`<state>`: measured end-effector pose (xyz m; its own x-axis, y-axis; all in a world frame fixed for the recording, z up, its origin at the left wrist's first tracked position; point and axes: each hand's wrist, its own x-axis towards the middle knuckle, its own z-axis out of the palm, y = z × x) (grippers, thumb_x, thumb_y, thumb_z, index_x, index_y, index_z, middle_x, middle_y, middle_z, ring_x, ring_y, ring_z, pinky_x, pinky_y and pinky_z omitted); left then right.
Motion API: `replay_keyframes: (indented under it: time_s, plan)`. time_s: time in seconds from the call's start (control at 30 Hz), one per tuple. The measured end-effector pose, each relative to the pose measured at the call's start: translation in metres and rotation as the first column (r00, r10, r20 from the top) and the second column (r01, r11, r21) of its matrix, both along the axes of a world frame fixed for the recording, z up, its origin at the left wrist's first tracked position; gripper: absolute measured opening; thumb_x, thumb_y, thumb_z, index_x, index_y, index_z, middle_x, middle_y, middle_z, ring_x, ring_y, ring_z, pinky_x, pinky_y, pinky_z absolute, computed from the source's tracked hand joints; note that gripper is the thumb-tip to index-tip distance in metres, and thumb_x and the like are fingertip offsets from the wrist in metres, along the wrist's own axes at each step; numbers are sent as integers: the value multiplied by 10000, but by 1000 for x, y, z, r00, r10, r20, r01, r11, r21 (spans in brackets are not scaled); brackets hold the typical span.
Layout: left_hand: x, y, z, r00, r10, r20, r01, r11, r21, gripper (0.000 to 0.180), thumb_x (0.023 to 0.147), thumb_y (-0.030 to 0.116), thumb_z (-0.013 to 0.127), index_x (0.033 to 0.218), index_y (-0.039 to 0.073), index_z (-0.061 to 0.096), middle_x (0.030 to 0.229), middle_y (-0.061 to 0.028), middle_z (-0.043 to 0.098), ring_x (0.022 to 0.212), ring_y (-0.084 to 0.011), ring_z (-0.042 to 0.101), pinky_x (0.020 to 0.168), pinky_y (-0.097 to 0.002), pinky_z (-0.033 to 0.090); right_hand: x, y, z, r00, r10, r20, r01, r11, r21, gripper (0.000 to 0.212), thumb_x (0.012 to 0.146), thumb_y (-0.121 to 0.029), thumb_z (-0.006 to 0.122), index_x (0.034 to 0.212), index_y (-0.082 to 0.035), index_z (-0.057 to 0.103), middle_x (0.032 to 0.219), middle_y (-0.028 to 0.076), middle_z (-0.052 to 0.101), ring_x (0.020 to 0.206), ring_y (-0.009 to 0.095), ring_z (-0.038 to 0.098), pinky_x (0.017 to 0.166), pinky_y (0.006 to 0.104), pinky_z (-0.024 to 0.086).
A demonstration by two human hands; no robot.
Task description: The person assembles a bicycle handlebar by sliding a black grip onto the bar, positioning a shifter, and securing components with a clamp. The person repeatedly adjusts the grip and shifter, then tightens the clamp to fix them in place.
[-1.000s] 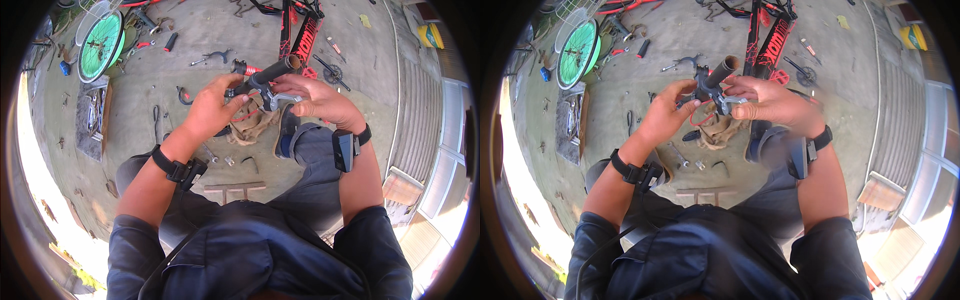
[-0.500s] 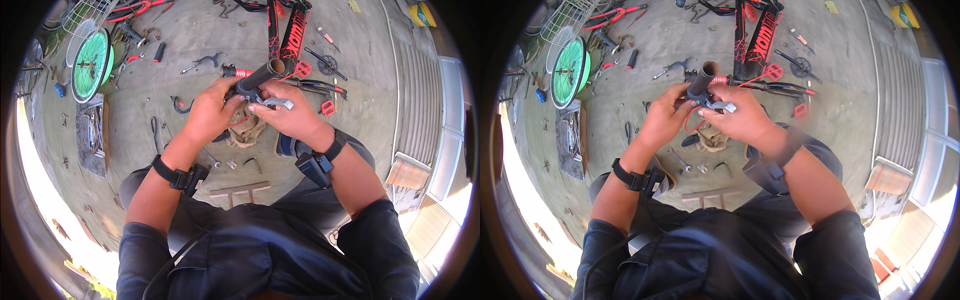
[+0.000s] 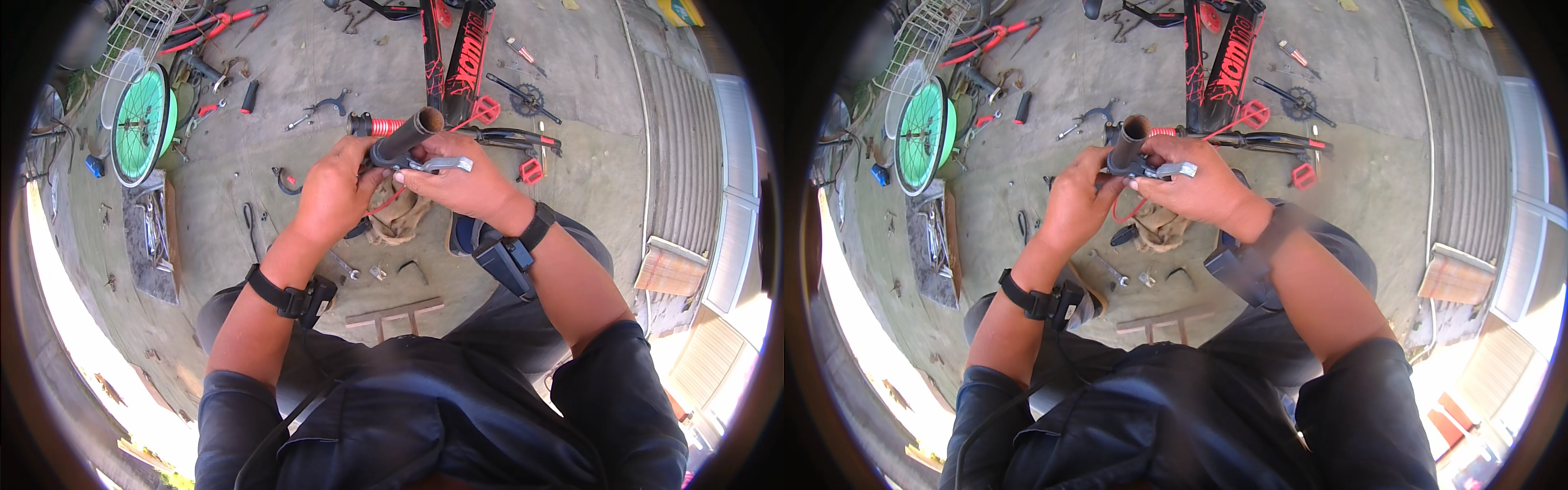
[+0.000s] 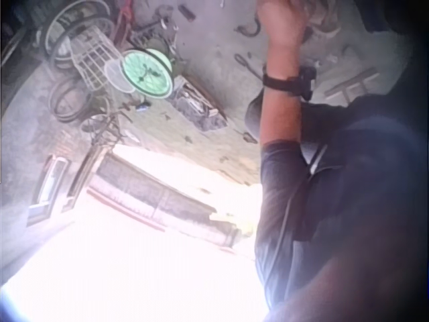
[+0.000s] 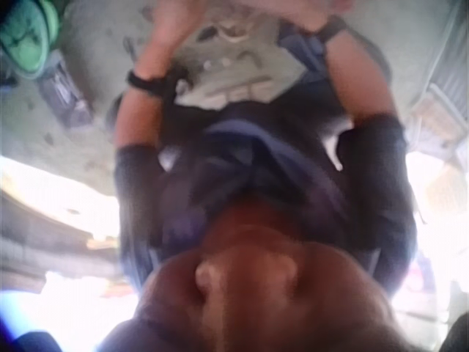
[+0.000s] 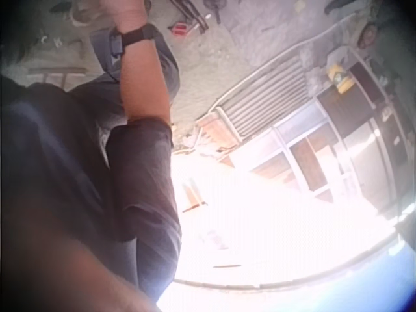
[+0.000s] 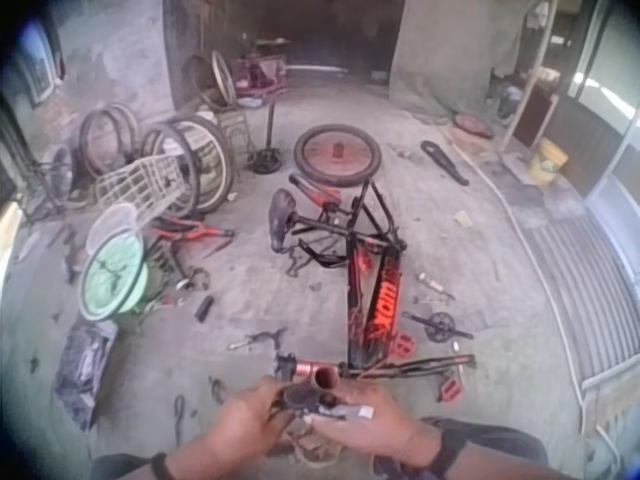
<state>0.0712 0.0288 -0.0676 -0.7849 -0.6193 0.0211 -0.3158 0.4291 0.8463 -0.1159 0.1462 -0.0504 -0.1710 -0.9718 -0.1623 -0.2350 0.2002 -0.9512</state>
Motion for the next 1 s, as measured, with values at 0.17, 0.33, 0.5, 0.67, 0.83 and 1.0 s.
replay_keyframes:
  time_s: [0.17, 0.33, 0.5, 0.67, 0.83, 1.0]
  plan:
    - [0, -2, -2, 1000, -10, -15, 10, 1000, -5, 373, 834, 24, 756, 1187, 30, 634, 1028, -194, 684, 887, -400, 694, 743, -446, 554, 14, -1, -6, 984, -147, 96, 149, 989, -14, 354, 848, -157, 832, 1135, -10, 687, 921, 47, 705, 853, 86, 636, 773, 281, 547]
    - [0, -2, -2, 1000, -13, -12, 12, 998, -62, 366, 837, 18, 753, 1183, 35, 636, 1016, -184, 690, 877, -397, 697, 730, -446, 556, 22, 2, -3, 973, -207, 106, 209, 978, -11, 345, 846, -139, 829, 1132, -3, 693, 930, 56, 709, 856, 96, 646, 778, 283, 548]
    - [0, -2, -3, 1000, 5, -13, -5, 999, -32, 343, 845, 20, 755, 1169, 37, 644, 1005, -179, 693, 868, -387, 701, 721, -435, 557, 15, -2, 4, 992, -128, -11, 128, 991, -48, 356, 843, -142, 818, 1147, -2, 697, 953, 90, 725, 852, 121, 662, 779, 297, 548]
    - [0, -2, -3, 1000, 9, -23, -9, 1000, -18, 344, 845, 28, 763, 1169, 37, 649, 995, -178, 695, 861, -382, 701, 721, -430, 558, 11, -4, 7, 996, -83, -21, 83, 997, -2, 351, 841, -151, 816, 1141, -9, 701, 972, 104, 735, 849, 131, 660, 792, 306, 546]
    - [1, -2, -4, 1000, -12, -13, 11, 999, -45, 359, 837, 53, 781, 1173, 29, 657, 989, -184, 695, 856, -381, 702, 724, -433, 559, 7, 2, 7, 998, -58, 23, 57, 997, 47, 384, 841, -115, 809, 1184, -8, 673, 992, 90, 722, 906, 140, 655, 840, 309, 540]
    - [1, -1, -5, 1000, -8, -11, 8, 999, -42, 368, 832, 62, 790, 1173, 15, 661, 985, -188, 695, 853, -379, 704, 724, -433, 559, 2, 6, 2, 994, -13, 109, 9, 999, 32, 450, 839, -86, 801, 1251, -19, 632, 1029, 81, 707, 943, 138, 651, 875, 313, 543]
